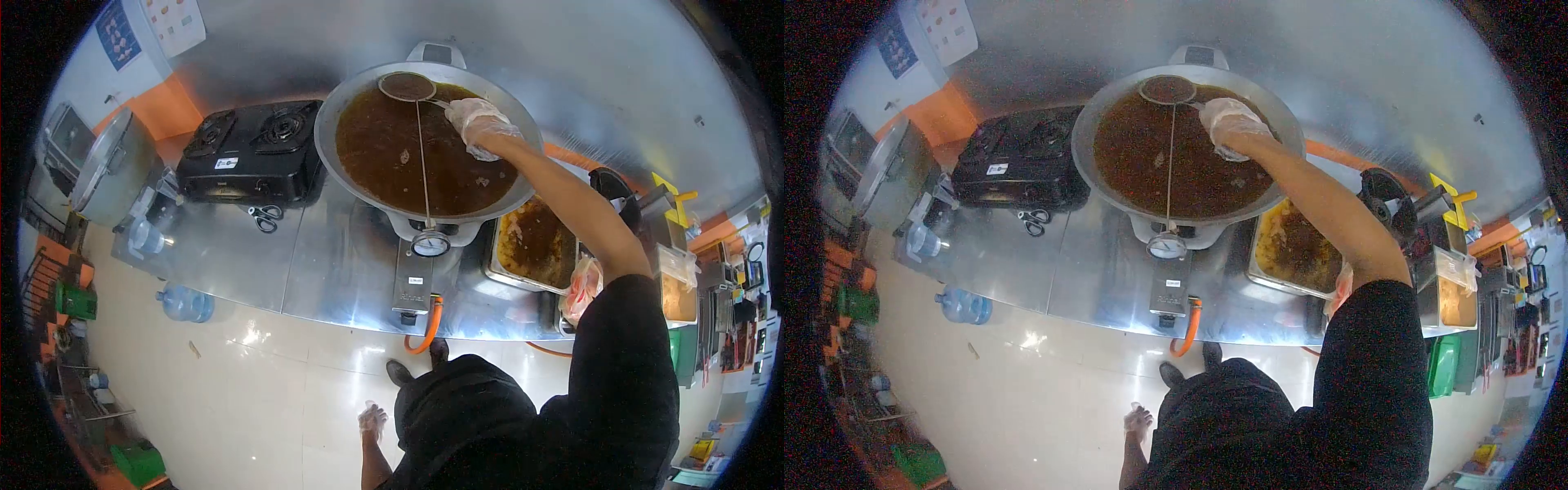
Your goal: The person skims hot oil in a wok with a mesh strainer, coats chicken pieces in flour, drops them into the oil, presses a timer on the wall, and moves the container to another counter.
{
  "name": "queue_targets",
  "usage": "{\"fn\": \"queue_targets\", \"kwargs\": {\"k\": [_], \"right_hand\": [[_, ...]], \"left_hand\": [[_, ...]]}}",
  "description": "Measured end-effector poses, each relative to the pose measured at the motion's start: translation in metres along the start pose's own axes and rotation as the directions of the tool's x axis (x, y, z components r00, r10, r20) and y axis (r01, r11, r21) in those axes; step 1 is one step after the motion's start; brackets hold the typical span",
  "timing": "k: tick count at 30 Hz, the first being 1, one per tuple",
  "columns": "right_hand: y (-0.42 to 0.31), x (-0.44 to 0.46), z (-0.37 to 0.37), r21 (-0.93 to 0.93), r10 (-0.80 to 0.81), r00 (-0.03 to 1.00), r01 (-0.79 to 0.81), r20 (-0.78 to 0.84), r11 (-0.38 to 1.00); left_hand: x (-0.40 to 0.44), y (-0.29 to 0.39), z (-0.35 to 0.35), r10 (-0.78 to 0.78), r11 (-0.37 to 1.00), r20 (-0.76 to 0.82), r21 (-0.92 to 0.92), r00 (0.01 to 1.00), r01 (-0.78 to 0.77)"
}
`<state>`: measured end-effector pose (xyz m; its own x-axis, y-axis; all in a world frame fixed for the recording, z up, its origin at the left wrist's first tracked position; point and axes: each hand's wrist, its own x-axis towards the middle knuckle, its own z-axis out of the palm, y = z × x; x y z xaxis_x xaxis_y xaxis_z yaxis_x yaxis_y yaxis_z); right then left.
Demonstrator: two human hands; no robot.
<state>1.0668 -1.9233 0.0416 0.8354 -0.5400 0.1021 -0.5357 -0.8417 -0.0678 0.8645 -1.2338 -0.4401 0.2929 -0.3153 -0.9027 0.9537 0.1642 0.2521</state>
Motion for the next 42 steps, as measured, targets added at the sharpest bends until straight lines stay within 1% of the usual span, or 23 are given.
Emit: {"fn": "queue_targets", "kwargs": {"k": [1,4,7,10,13,16,19,22,23,25,26,28,30,31,32,34,37,40,42], "right_hand": [[0.001,0.002,0.001,0.005,-0.005,1.0,0.005,-0.013,1.0],[0.0,-0.001,-0.007,0.032,0.074,0.997,-0.074,0.026,0.997],[0.001,-0.014,-0.019,-0.004,0.008,0.999,-0.008,-0.038,1.0],[0.01,-0.026,-0.033,-0.096,-0.072,0.997,0.069,-0.032,0.993],[0.015,-0.032,-0.042,0.04,0.1,0.992,-0.097,-0.082,0.994],[0.032,-0.037,-0.049,-0.033,0.176,0.984,-0.176,-0.003,0.984],[0.058,-0.048,-0.053,-0.054,0.085,0.996,-0.085,0.004,0.995],[0.073,-0.062,-0.054,-0.012,0.18,0.983,-0.18,-0.046,0.984],[0.078,-0.072,-0.062,-0.035,0.183,0.983,-0.184,-0.026,0.982],[0.064,-0.097,-0.09,-0.082,0.18,0.984,-0.178,0.017,0.981],[0.073,-0.102,-0.089,-0.072,0.095,0.995,-0.097,-0.038,0.993],[0.104,-0.112,-0.076,-0.066,-0.076,0.986,0.067,-0.147,0.996],[0.125,-0.12,-0.066,-0.067,-0.149,0.964,0.137,-0.219,0.988],[0.132,-0.125,-0.064,-0.077,-0.147,0.969,0.134,-0.199,0.988],[0.138,-0.13,-0.063,-0.087,-0.146,0.973,0.132,-0.178,0.987],[0.104,-0.153,-0.099,-0.13,-0.062,0.998,0.057,-0.03,0.99],[0.081,-0.174,-0.126,-0.158,-0.02,0.998,0.029,0.06,0.987],[0.064,-0.189,-0.143,-0.149,-0.02,0.991,0.04,0.131,0.988],[0.034,-0.207,-0.173,-0.112,0.122,0.976,-0.103,0.181,0.988]], "left_hand": [[-0.005,-0.002,0.006,0.053,0.989,-0.129,0.143,0.99,-0.035],[-0.011,0.0,0.003,0.013,0.999,-0.018,0.042,1.0,-0.012],[-0.008,-0.002,-0.002,0.009,0.998,-0.027,0.056,1.0,-0.008],[-0.002,-0.001,-0.014,-0.044,0.996,0.153,-0.07,0.987,0.056],[0.003,0.001,-0.014,-0.018,1.0,0.104,0.018,0.994,0.016],[0.0,0.01,-0.007,-0.038,0.999,0.111,0.0,0.993,0.039],[0.002,0.019,-0.005,-0.064,0.997,0.192,-0.034,0.979,0.072],[0.017,0.025,-0.013,-0.135,0.976,0.317,-0.118,0.939,0.181],[0.02,0.028,-0.013,-0.133,0.982,0.31,-0.086,0.941,0.168],[0.015,0.034,-0.004,-0.124,0.99,0.295,-0.034,0.947,0.14],[0.012,0.037,0.0,-0.108,0.994,0.255,-0.001,0.961,0.112],[0.005,0.04,0.01,-0.072,0.996,0.173,0.071,0.982,0.06],[0.006,0.039,0.017,-0.034,0.985,0.075,0.172,0.997,0.021],[0.008,0.039,0.016,-0.011,0.975,0.026,0.224,1.0,0.005],[0.009,0.041,0.015,-0.029,0.976,0.09,0.218,0.995,0.008],[0.03,0.039,-0.003,-0.064,0.979,0.221,0.205,0.973,0.017],[0.017,0.044,0.011,-0.041,0.976,0.187,0.218,0.982,-0.001],[0.014,0.048,0.015,-0.085,0.987,0.31,0.156,0.947,0.038],[0.011,0.048,0.018,-0.092,0.987,0.309,0.157,0.947,0.044]]}}
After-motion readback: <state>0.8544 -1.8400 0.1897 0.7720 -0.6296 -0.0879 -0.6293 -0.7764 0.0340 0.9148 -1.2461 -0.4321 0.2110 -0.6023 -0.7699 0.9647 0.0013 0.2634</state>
